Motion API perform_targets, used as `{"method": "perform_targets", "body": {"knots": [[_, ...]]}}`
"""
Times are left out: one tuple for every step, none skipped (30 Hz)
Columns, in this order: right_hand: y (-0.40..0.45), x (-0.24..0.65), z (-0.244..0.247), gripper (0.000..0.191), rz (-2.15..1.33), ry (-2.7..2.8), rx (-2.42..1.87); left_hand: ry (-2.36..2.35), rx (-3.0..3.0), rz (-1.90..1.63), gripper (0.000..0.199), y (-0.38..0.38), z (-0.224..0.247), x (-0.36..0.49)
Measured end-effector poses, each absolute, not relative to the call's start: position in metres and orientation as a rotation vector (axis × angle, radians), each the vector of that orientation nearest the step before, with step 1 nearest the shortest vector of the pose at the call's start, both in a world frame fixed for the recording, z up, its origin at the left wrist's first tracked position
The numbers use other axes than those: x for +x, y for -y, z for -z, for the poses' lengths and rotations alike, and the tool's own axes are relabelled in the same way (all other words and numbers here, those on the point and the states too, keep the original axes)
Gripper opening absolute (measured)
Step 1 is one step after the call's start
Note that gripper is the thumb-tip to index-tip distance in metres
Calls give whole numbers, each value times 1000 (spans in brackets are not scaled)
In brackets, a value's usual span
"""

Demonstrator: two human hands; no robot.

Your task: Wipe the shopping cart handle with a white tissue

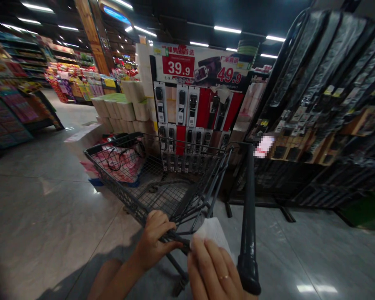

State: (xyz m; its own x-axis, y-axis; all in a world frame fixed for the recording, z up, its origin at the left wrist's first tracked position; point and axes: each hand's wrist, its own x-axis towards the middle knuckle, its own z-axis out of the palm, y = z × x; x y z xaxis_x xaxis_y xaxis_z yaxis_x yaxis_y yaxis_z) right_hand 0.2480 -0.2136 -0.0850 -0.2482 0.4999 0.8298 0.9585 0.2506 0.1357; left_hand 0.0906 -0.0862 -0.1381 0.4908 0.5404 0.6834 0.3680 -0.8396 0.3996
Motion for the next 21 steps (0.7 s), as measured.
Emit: {"method": "perform_targets", "body": {"knots": [[209,243,83,34,870,1902,-1335,-778,2532,-1278,45,86,138,91],[204,237,81,35,843,1952,-1345,-775,2531,-1297,43,86,138,91],[199,231,81,35,811,1986,-1338,-771,2533,-1319,42,86,138,91],[194,223,82,36,778,1968,-1330,-768,2538,-1335,40,86,139,92],[188,215,85,37,760,1949,-1285,-768,2546,-1350,38,86,139,92],[183,206,91,39,743,1931,-1222,-773,2558,-1353,36,85,140,91],[177,198,97,39,693,1957,-1201,-777,2571,-1351,37,85,140,91],[173,191,103,39,650,1995,-1218,-780,2585,-1345,38,84,141,91],[171,186,109,37,646,2005,-1245,-787,2597,-1344,39,83,140,90],[171,184,112,37,659,1984,-1243,-795,2606,-1350,39,82,140,90],[173,185,113,37,674,1968,-1234,-796,2619,-1353,39,82,139,90],[178,189,111,37,692,1955,-1221,-791,2632,-1352,39,82,138,90],[184,196,108,37,708,1954,-1205,-786,2644,-1347,39,82,137,90],[191,204,103,36,723,1963,-1224,-791,2653,-1329,40,82,136,90],[199,214,98,35,728,1979,-1262,-796,2661,-1313,40,83,135,90],[206,224,94,34,744,1962,-1300,-805,2665,-1295,42,83,135,90],[213,234,92,34,838,1907,-1210,-817,2669,-1279,42,83,134,90],[219,243,91,33,845,1789,-1273,-828,2673,-1273,42,83,134,90],[224,252,91,33,864,1699,-1265,-830,2681,-1271,41,84,134,91],[229,260,93,34,864,1627,-1289,-830,2690,-1273,42,84,134,91],[234,267,94,36,860,1599,-1310,-832,2700,-1274,42,83,134,92]]}}
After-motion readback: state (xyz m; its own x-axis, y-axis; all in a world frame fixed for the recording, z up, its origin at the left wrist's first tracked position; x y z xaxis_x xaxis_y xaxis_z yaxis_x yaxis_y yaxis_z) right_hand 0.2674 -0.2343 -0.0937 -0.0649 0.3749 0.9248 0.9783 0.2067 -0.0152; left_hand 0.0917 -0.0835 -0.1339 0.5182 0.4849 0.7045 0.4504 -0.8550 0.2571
